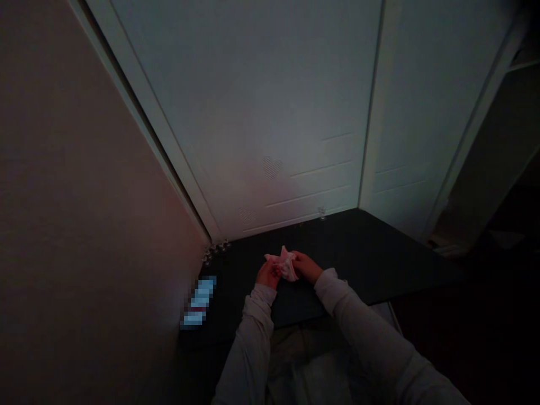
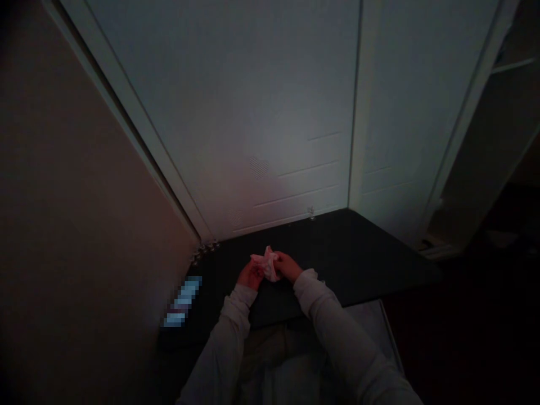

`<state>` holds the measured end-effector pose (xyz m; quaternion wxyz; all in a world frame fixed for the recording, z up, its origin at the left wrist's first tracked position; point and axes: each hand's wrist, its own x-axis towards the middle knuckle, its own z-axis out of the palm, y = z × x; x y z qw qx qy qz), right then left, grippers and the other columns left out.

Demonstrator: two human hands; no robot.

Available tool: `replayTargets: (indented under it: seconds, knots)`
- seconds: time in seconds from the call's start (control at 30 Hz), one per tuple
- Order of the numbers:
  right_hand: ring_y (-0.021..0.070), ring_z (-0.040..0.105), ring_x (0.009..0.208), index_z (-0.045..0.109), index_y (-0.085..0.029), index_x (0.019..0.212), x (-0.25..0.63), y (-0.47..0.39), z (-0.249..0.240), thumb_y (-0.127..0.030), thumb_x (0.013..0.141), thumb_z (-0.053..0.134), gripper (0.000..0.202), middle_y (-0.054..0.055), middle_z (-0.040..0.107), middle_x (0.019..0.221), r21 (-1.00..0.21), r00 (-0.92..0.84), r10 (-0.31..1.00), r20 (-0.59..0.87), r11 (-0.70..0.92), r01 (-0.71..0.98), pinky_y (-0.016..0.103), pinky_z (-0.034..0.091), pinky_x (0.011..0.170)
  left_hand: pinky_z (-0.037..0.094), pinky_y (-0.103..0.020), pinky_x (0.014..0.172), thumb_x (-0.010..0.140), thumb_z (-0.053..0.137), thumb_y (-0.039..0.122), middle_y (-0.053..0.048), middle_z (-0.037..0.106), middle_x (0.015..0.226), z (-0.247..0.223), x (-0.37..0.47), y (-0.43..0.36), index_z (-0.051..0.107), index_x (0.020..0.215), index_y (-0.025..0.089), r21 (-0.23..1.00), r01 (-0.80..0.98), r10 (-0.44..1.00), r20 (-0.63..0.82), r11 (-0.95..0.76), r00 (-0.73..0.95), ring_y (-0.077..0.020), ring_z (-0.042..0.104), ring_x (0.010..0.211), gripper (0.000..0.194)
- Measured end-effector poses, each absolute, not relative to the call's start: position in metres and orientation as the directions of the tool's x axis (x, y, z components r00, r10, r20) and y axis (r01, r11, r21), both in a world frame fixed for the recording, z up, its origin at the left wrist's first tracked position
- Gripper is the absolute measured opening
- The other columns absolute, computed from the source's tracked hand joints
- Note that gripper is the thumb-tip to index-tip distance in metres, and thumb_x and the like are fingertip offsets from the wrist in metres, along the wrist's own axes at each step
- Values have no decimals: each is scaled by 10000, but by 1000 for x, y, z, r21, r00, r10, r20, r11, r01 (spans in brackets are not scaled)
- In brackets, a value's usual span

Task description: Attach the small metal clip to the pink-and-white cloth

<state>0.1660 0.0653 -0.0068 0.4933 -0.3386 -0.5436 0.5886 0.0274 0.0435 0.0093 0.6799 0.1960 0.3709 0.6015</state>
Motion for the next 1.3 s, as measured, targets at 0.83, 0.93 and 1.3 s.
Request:
replayTargets:
  seconds: [0.83,0.93,1.3]
  knots:
    - [149,548,687,569,-139,791,166,62,-1,-232,588,574,223,18,614,750,-969,-257,953,161,103,-224,270,420,659,321,-199,476,454,717,239,4,563,573,5,28,44,616,736,115,799,-601,982,-132,24,-137,-55,455,489,325]
    - [156,551,715,580,-139,823,167,63,-4,-227,604,558,237,18,618,776,-968,-295,934,199,140,-210,284,415,688,329,-209,498,430,724,231,-23,603,644,2,26,45,631,737,117,825,-564,978,-112,-7,-176,-67,477,525,340]
    - [130,519,669,583,-121,853,167,50,3,-209,662,467,240,16,605,761,-953,-315,919,238,283,106,231,396,606,339,-210,454,499,652,409,-34,594,567,-1,17,48,633,713,110,981,-193,962,-18,-36,-272,-75,468,465,368]
